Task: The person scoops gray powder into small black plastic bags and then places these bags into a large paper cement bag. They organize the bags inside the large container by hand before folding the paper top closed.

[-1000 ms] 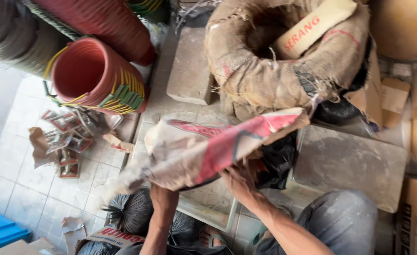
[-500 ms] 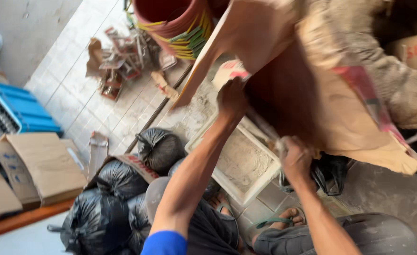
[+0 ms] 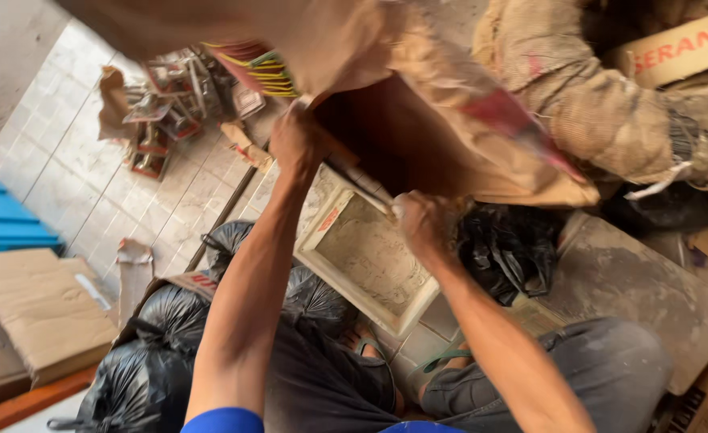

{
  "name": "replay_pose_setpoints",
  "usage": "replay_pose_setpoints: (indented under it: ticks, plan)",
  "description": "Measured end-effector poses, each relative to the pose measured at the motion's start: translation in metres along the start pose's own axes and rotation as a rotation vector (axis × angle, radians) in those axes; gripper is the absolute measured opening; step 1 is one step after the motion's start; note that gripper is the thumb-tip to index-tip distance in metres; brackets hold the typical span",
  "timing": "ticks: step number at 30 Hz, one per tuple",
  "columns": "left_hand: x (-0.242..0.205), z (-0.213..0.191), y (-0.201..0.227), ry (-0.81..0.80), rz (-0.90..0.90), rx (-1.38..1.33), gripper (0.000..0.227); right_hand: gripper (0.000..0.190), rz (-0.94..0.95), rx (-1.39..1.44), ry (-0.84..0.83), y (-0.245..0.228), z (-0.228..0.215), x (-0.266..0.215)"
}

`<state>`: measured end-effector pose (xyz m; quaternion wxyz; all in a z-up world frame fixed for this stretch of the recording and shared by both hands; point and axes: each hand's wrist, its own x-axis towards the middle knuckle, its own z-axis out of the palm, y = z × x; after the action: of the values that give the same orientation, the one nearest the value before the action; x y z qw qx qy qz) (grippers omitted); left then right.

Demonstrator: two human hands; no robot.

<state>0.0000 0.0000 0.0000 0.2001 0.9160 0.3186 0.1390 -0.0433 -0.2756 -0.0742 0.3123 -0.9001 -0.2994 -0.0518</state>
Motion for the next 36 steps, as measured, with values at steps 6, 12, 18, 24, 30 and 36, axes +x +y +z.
replay_pose_setpoints:
  ticks: [6, 12, 18, 24, 30, 36]
  plan:
    - [-0.025, 0.017, -0.025, 0.12, 0.145, 0.037, 0.015, 0.028, 0.021, 0.07, -0.005, -0.007, 0.048, -0.035]
    - [-0.006, 0.016, -0.028, 0.056, 0.194, 0.092, 0.015, 0.027, -0.039, 0.073, 0.178, 0.013, 0.041, -0.064]
    - [0.006, 0.016, -0.043, 0.066, 0.279, 0.184, 0.012, 0.069, 0.122, -0.052, 0.338, 0.059, 0.016, -0.083]
    - [0.0, 0.016, -0.035, 0.022, 0.333, 0.172, 0.014, 0.083, 0.113, -0.032, 0.166, 0.052, 0.02, -0.036]
    - [0.001, 0.009, -0.024, 0.026, 0.276, 0.358, 0.01, 0.016, 0.244, 0.014, 0.113, 0.058, 0.022, -0.037]
    - [-0.024, 0.029, -0.048, -0.045, 0.261, 0.138, 0.011, 0.009, 0.236, -0.065, 0.264, 0.065, 0.007, -0.083]
